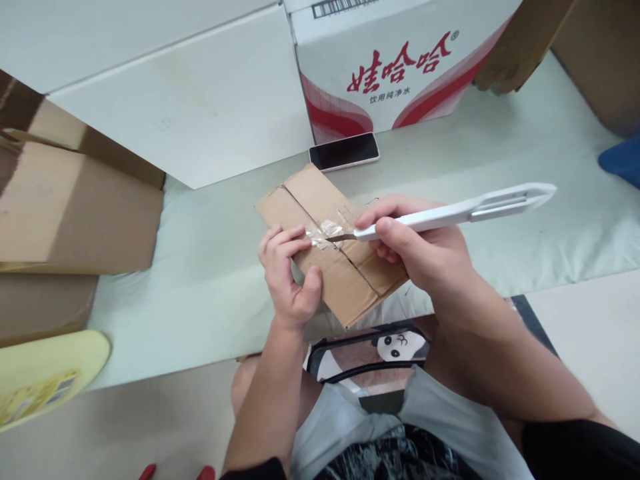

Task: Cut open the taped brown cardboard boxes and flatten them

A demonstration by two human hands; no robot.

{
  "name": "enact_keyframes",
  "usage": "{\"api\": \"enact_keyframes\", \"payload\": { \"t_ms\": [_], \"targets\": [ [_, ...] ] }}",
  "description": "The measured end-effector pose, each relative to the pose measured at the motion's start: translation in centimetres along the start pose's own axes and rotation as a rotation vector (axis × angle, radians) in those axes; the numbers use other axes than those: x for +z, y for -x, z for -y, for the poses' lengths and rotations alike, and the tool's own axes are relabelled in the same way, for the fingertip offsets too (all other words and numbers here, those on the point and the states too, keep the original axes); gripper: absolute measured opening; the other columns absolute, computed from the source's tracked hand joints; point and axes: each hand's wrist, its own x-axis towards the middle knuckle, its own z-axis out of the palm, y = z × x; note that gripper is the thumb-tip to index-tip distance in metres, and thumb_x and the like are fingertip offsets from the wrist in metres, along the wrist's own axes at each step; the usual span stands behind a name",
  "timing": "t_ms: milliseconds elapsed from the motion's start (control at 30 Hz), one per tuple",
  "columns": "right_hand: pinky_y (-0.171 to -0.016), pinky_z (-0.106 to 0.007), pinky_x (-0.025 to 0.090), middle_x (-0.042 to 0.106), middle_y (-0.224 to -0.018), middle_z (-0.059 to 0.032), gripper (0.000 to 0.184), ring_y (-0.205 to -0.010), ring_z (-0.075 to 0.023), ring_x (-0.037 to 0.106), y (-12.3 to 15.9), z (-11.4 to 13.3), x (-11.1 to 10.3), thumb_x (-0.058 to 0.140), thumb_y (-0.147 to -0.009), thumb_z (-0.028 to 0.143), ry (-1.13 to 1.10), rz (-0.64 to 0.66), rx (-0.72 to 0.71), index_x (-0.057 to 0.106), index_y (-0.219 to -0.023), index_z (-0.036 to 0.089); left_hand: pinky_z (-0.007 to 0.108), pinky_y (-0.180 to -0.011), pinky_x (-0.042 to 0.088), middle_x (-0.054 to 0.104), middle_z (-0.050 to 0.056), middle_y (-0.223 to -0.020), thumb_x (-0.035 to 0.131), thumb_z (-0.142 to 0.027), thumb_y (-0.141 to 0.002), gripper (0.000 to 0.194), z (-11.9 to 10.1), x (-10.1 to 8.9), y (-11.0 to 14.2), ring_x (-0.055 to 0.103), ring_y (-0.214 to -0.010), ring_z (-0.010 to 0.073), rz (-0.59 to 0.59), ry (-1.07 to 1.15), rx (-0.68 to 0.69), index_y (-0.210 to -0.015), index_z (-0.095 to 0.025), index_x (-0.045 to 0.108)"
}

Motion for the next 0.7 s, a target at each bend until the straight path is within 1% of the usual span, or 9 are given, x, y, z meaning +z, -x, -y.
{"api": "enact_keyframes", "payload": {
  "t_ms": [200,367,600,700],
  "targets": [
    [-0.065,-0.031,0.05,0.061,-0.068,0.0003,0.03,-0.068,-0.0161,0.059,-0.02,0.08,-0.04,0.069,-0.093,0.053,0.012,0.001,0.002,0.077,-0.088,0.024,0.055,-0.119,0.039,0.071,0.007,-0.118,0.053,-0.046,-0.097,0.024,-0.16,0.07,0.02,0.061,-0.12,0.0279,-0.013,0.055,-0.025,-0.109,-0.026,0.061],
    [-0.066,-0.03,0.048,0.062,-0.07,0.001,0.029,-0.067,-0.0142,0.057,0.03,-0.13,-0.09,0.069,-0.094,0.051,-0.008,0.009,-0.012,0.076,-0.089,0.024,0.055,-0.119,0.039,0.071,0.007,-0.117,0.053,-0.044,-0.097,0.024,-0.08,0.12,0.0,0.063,-0.117,0.0275,-0.019,0.057,-0.015,-0.109,-0.025,0.061],
    [-0.066,-0.03,0.048,0.059,-0.067,0.0016,0.023,-0.068,-0.0144,0.057,-0.08,0.08,0.03,0.069,-0.094,0.044,-0.037,0.01,-0.029,0.074,-0.085,0.023,0.055,-0.118,0.041,0.071,0.008,-0.114,0.05,-0.048,-0.098,0.026,-0.06,0.15,-0.02,0.064,-0.115,0.0268,-0.016,0.015,-0.019,-0.107,-0.025,0.06],
    [-0.065,-0.031,0.048,0.06,-0.067,0.0009,0.025,-0.068,-0.0152,0.058,-0.04,0.06,0.07,0.069,-0.094,0.046,-0.022,0.005,-0.016,0.074,-0.086,0.023,0.055,-0.117,0.042,0.071,0.008,-0.115,0.05,-0.048,-0.098,0.026,-0.02,0.16,-0.03,0.064,-0.116,0.0266,-0.014,0.021,-0.018,-0.107,-0.025,0.059]
  ]
}}
